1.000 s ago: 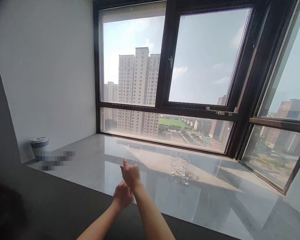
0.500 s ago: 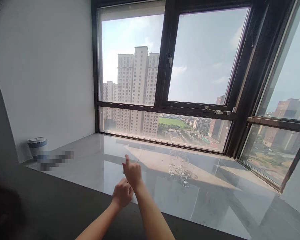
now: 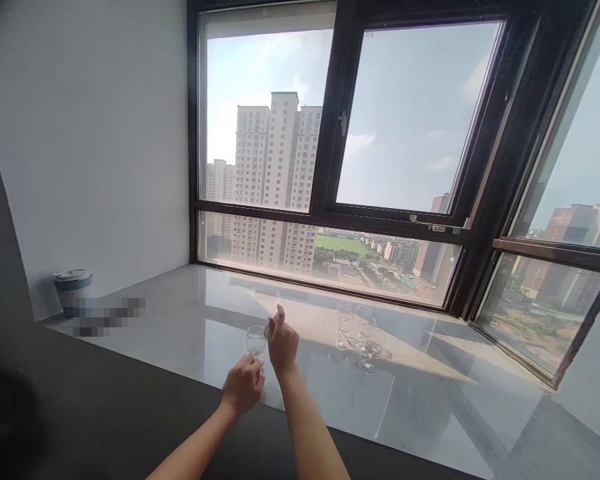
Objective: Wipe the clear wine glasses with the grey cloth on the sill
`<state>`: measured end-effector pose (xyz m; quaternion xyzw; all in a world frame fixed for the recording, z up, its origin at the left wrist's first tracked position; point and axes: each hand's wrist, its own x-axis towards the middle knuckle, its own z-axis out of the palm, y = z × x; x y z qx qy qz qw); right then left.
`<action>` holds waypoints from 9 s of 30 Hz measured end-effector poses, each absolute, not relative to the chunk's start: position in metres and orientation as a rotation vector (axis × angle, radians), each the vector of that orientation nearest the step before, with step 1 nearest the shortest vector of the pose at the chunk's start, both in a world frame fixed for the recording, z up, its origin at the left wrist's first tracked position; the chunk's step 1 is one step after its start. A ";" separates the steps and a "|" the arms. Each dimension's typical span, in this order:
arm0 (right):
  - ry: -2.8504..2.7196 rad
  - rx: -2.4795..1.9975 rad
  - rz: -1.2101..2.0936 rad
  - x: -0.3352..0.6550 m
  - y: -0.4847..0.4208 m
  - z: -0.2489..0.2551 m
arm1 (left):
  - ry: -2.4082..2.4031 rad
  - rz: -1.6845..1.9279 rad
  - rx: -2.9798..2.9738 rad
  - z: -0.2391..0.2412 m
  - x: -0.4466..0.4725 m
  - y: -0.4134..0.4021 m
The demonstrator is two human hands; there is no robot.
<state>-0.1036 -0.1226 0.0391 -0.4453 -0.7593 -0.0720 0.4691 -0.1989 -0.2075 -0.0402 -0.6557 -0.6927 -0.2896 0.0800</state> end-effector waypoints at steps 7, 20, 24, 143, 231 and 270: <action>-1.872 -1.223 0.116 -0.120 -0.126 -0.014 | -2.127 -1.011 -1.927 -0.040 -0.202 -0.202; -1.843 -1.380 0.235 -0.118 -0.136 -0.024 | -2.149 -1.312 -1.761 -0.043 -0.211 -0.194; -1.839 -1.357 0.256 -0.123 -0.145 -0.023 | -2.219 -1.574 -1.542 -0.044 -0.221 -0.184; -1.934 -1.495 -0.105 0.133 -0.165 -0.043 | -2.088 -0.757 -1.944 -0.027 -0.201 -0.187; -1.751 -1.732 -0.300 0.133 -0.151 -0.058 | -2.176 -0.983 -2.322 0.023 -0.132 -0.080; -1.693 -1.725 -0.187 0.129 -0.157 -0.047 | -2.637 -0.737 -1.870 0.004 -0.133 -0.049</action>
